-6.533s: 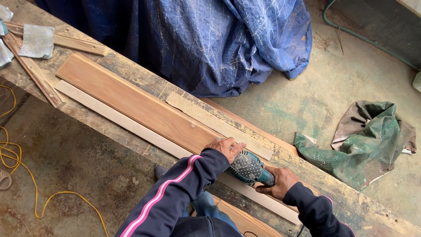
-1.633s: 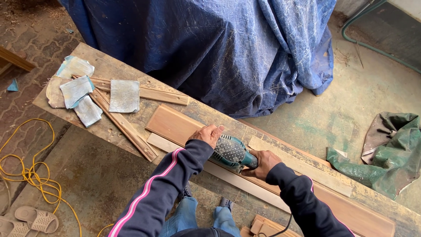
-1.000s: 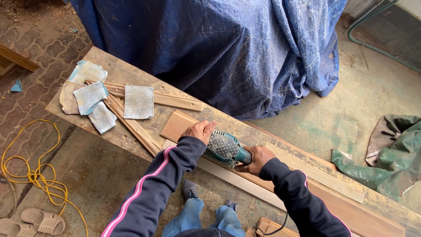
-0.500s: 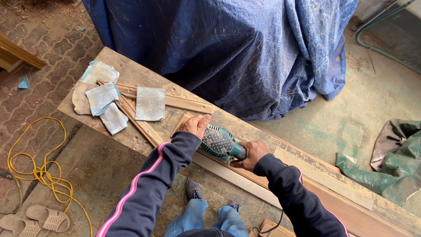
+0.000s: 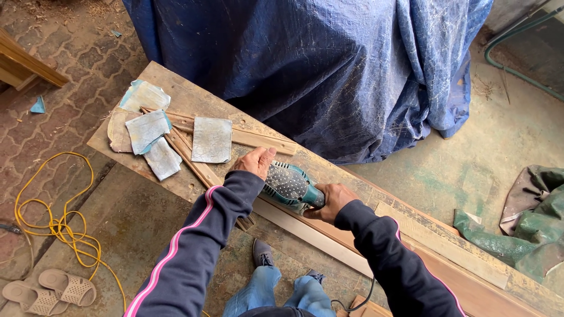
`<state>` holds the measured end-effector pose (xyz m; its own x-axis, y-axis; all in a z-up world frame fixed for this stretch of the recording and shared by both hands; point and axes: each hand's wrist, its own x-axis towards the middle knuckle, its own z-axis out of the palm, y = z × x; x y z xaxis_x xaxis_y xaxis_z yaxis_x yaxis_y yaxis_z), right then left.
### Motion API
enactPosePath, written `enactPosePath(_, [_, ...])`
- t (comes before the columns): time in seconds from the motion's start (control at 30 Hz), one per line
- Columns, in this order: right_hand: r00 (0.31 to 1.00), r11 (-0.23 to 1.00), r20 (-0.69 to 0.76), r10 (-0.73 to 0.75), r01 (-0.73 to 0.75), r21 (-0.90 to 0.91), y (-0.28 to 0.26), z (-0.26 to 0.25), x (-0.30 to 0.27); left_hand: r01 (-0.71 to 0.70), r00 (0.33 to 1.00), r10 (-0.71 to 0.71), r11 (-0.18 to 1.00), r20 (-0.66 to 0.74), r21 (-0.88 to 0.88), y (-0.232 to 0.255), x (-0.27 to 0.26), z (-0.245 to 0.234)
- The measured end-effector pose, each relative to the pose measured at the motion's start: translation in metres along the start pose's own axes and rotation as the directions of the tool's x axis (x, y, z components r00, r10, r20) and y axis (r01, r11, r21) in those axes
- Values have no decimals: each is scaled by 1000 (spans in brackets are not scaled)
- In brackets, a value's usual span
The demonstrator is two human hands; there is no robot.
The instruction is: Sanding wooden planks with an electric sander.
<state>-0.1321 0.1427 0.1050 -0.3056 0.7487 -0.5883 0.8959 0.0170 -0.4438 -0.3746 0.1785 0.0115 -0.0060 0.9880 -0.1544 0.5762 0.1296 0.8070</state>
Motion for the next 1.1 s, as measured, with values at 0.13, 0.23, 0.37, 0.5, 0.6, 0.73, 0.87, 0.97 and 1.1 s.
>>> enactPosePath(0.13, [1000, 999, -7, -28, 29, 16, -7, 0, 7, 52, 999, -52, 999, 8, 15, 3, 3, -13])
enactPosePath(0.23, [999, 999, -6, -36, 36, 18, -15, -2, 12, 60, 998, -60, 998, 6, 11, -6, 8, -16])
enactPosePath(0.37, [1000, 1000, 18, -9, 9, -3, -23, -1, 19, 29, 999, -28, 1000, -29, 6, -14, 12, -21])
enactPosePath(0.5, [1000, 999, 17, -11, 10, 35, -30, 0, 26, 29, 998, -28, 999, -59, 23, -21, 17, -29])
enactPosePath(0.6, [1000, 999, 1, -22, 22, 36, -37, 0, 30, 61, 996, -60, 998, -60, 24, -21, 20, -38])
enactPosePath(0.73, [1000, 998, -11, -20, 20, 67, -50, 0, 37, 44, 991, -41, 999, -127, 18, -34, 29, -44])
enactPosePath(0.87, [999, 997, -36, 4, -1, 71, -45, 22, 58, 44, 986, -33, 997, -160, 61, -57, 32, -55])
enactPosePath(0.97, [988, 997, -138, -75, 73, -22, -31, 34, 53, -112, 979, 110, 994, -172, -1, -71, 29, -54])
enactPosePath(1.1, [981, 991, -174, -90, 105, 80, -9, 24, -4, -123, 987, 122, 992, -108, -2, -30, -6, -51])
